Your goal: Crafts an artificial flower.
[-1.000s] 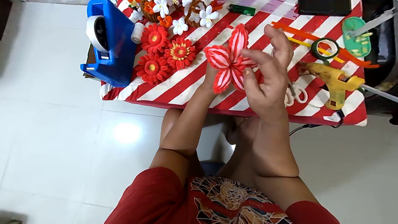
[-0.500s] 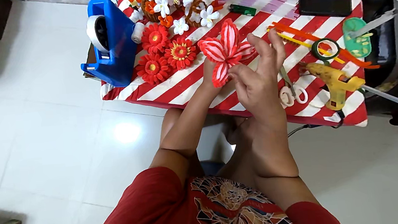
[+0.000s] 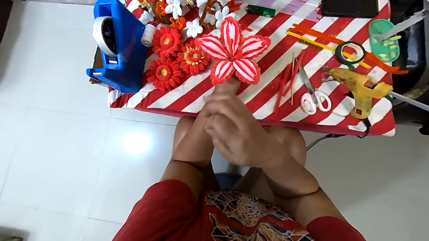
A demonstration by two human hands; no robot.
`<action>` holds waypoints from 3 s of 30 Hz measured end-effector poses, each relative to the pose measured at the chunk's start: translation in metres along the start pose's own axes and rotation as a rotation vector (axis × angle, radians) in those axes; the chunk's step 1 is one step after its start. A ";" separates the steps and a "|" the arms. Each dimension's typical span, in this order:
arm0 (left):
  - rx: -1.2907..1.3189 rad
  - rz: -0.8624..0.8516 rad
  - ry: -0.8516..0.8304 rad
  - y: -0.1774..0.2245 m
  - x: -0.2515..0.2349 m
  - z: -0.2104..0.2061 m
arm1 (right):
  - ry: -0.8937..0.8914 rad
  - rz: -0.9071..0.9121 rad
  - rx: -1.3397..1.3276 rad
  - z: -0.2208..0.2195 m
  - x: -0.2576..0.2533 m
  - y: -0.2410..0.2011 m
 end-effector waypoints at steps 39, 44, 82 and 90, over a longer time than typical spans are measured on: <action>0.225 -0.212 -0.081 -0.014 -0.006 -0.003 | -0.341 0.060 -0.476 0.052 0.021 0.011; 0.192 -0.136 -0.228 -0.005 -0.004 0.008 | 0.272 -0.264 -0.110 0.082 0.027 0.034; 0.149 -0.220 0.213 -0.014 -0.020 -0.025 | 0.415 -0.434 0.390 0.047 0.011 0.046; 0.319 -0.418 0.273 -0.014 -0.020 -0.026 | 0.440 -0.484 0.552 0.022 0.003 0.051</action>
Point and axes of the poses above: each hand's wrist, its own x-axis away from the middle knuckle, its own z-axis out of the back of the hand, y = z × x, the point moved 2 cm from there along -x, towards the middle knuckle, and after that the axes turned 1 degree about -y, right-handed, at the moved point
